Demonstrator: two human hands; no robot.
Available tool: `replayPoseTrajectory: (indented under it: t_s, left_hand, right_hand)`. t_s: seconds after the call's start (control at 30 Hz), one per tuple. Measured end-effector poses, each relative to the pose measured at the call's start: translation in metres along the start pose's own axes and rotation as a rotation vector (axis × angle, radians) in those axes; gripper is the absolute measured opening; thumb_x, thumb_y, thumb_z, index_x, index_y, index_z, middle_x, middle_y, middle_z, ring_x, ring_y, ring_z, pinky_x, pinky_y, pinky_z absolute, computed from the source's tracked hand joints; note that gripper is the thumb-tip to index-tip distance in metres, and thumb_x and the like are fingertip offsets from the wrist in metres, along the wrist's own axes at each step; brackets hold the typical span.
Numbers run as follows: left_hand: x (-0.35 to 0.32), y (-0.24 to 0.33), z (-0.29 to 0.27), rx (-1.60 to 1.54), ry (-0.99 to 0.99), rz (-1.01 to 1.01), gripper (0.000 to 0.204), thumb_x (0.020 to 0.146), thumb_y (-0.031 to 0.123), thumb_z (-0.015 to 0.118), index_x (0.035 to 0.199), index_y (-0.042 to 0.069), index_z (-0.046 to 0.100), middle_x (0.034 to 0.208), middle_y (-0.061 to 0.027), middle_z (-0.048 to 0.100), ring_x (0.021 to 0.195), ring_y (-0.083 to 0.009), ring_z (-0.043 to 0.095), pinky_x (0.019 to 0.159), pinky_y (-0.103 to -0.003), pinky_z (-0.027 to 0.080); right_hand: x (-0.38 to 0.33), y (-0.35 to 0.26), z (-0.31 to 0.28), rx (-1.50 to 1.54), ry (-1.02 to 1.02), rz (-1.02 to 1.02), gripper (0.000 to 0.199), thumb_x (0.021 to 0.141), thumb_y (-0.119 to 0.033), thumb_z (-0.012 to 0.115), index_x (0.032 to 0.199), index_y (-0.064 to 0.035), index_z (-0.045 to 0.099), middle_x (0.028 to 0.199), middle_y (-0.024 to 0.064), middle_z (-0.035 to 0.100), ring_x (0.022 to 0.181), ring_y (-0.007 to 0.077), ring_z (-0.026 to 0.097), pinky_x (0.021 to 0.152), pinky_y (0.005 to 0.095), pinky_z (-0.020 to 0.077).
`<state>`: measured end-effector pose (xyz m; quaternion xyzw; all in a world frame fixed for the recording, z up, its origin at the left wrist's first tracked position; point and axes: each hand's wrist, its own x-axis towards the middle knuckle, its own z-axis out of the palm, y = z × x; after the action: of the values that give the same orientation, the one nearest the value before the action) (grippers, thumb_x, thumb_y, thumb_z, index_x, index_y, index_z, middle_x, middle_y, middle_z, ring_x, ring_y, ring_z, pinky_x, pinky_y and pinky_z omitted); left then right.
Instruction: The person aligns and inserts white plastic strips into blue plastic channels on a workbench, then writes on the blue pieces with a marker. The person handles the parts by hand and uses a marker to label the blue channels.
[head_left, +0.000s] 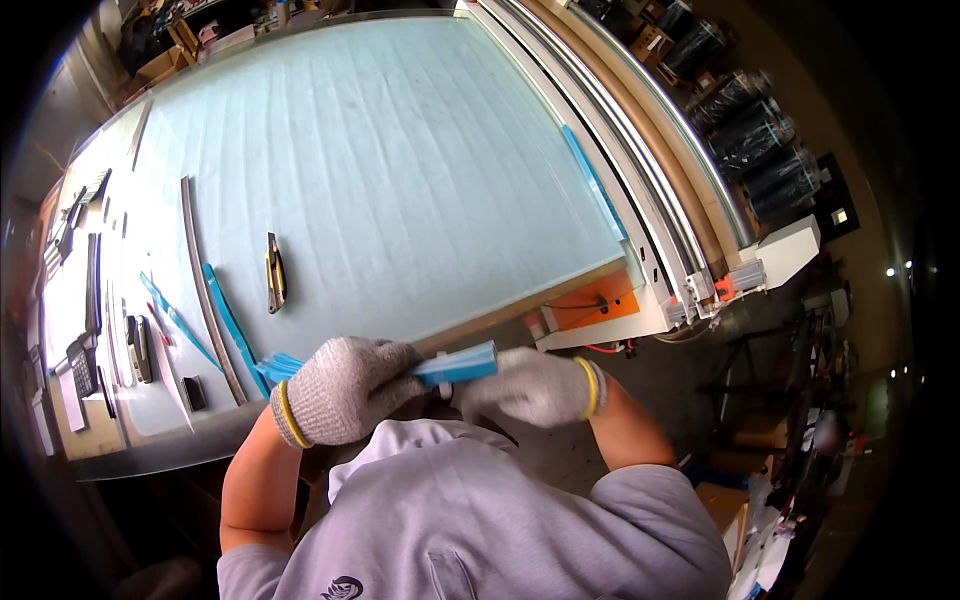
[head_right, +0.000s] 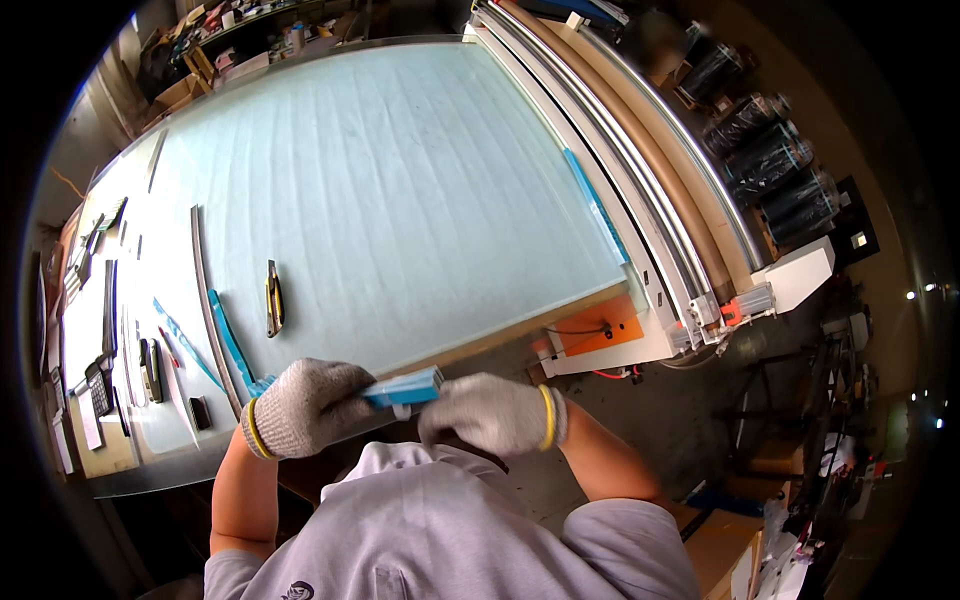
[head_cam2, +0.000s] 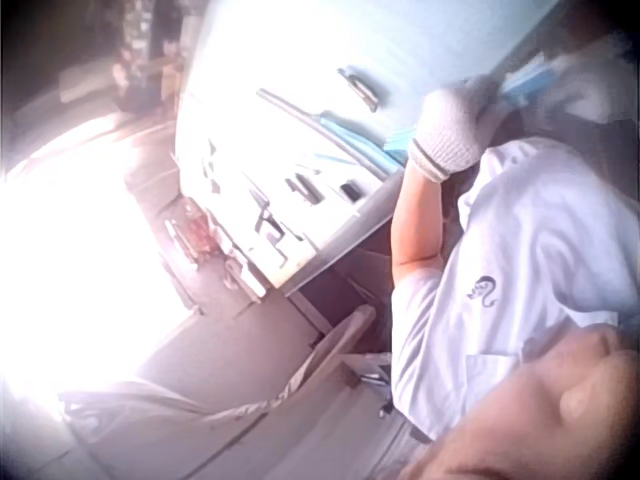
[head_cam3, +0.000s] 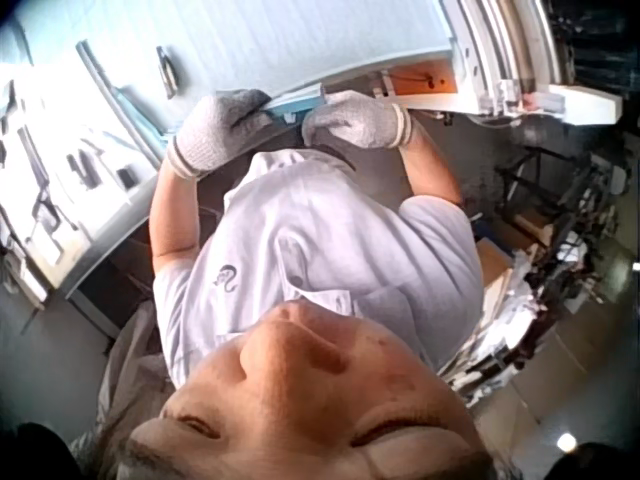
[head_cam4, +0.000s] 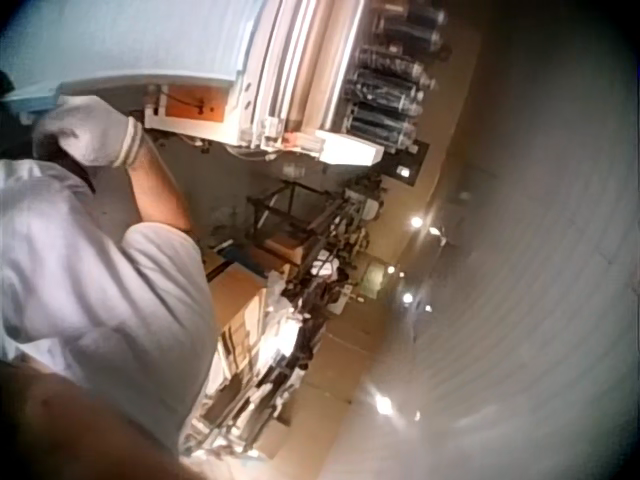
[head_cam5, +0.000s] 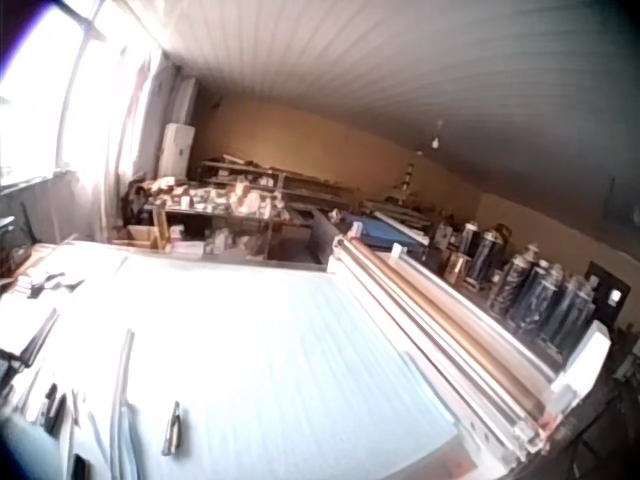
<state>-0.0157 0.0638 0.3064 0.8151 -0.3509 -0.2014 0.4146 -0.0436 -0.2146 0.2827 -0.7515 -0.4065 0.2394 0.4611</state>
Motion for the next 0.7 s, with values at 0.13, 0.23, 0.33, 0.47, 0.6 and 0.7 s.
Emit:
replayPoseTrajectory:
  t_s: [0.13,0.23,0.33,0.47,0.6,0.7]
  left_hand:
    - [0.007,-0.008,0.018,0.002,-0.111,0.077,0.025,0.095,0.024,0.066,0.107,0.002,0.068,0.084,-0.0231,0.067,0.080,-0.0436,0.066,0.071,-0.050,0.053]
    - [0.015,-0.005,0.018,0.137,-0.112,-0.035,0.024,0.095,0.024,0.065,0.106,0.002,0.068,0.084,-0.0234,0.066,0.078,-0.0445,0.065,0.070,-0.050,0.053]
    - [0.012,-0.028,0.024,0.241,0.033,-0.054,0.023,0.096,0.023,0.064,0.104,0.001,0.067,0.085,-0.0240,0.066,0.077,-0.0451,0.065,0.070,-0.050,0.053]
    - [0.010,-0.009,0.010,0.066,0.155,-0.094,0.021,0.095,0.022,0.065,0.102,0.001,0.067,0.085,-0.0239,0.066,0.077,-0.0445,0.066,0.070,-0.049,0.053]
    - [0.003,0.003,0.010,-0.032,0.013,-0.013,0.024,0.095,0.025,0.066,0.106,0.003,0.067,0.086,-0.0210,0.067,0.078,-0.0420,0.067,0.069,-0.049,0.053]
    - [0.006,-0.003,0.021,0.044,-0.071,0.015,0.025,0.096,0.026,0.066,0.108,0.004,0.067,0.083,-0.0203,0.067,0.077,-0.0420,0.066,0.069,-0.049,0.053]
  right_hand:
    - [0.026,0.035,-0.029,0.320,0.218,-0.033,0.022,0.085,0.013,0.050,0.087,0.0005,0.069,0.138,0.0222,0.063,0.135,0.0285,0.056,0.107,0.0372,0.0444]
    - [0.033,0.021,-0.055,0.422,0.132,-0.086,0.024,0.078,0.014,0.049,0.081,0.0005,0.068,0.142,0.0251,0.058,0.140,0.0350,0.051,0.112,0.0433,0.0414]
    - [0.033,-0.007,-0.059,0.529,-0.107,-0.327,0.018,0.079,0.010,0.055,0.081,0.0004,0.070,0.142,0.0291,0.057,0.140,0.0402,0.051,0.113,0.0482,0.0429]
    - [0.005,-0.024,-0.035,0.197,-0.195,-0.035,0.011,0.080,0.011,0.061,0.081,0.0019,0.067,0.125,0.0184,0.069,0.100,0.0273,0.072,0.085,0.0384,0.0566]
    - [0.012,0.017,-0.010,0.127,0.079,0.008,0.011,0.082,0.011,0.055,0.080,0.0047,0.064,0.116,0.0171,0.072,0.104,0.0235,0.070,0.081,0.0356,0.0556]
    - [0.031,0.039,-0.028,0.365,0.172,0.077,0.015,0.077,0.014,0.050,0.076,0.0058,0.062,0.122,0.0181,0.071,0.112,0.0220,0.064,0.091,0.0338,0.0525]
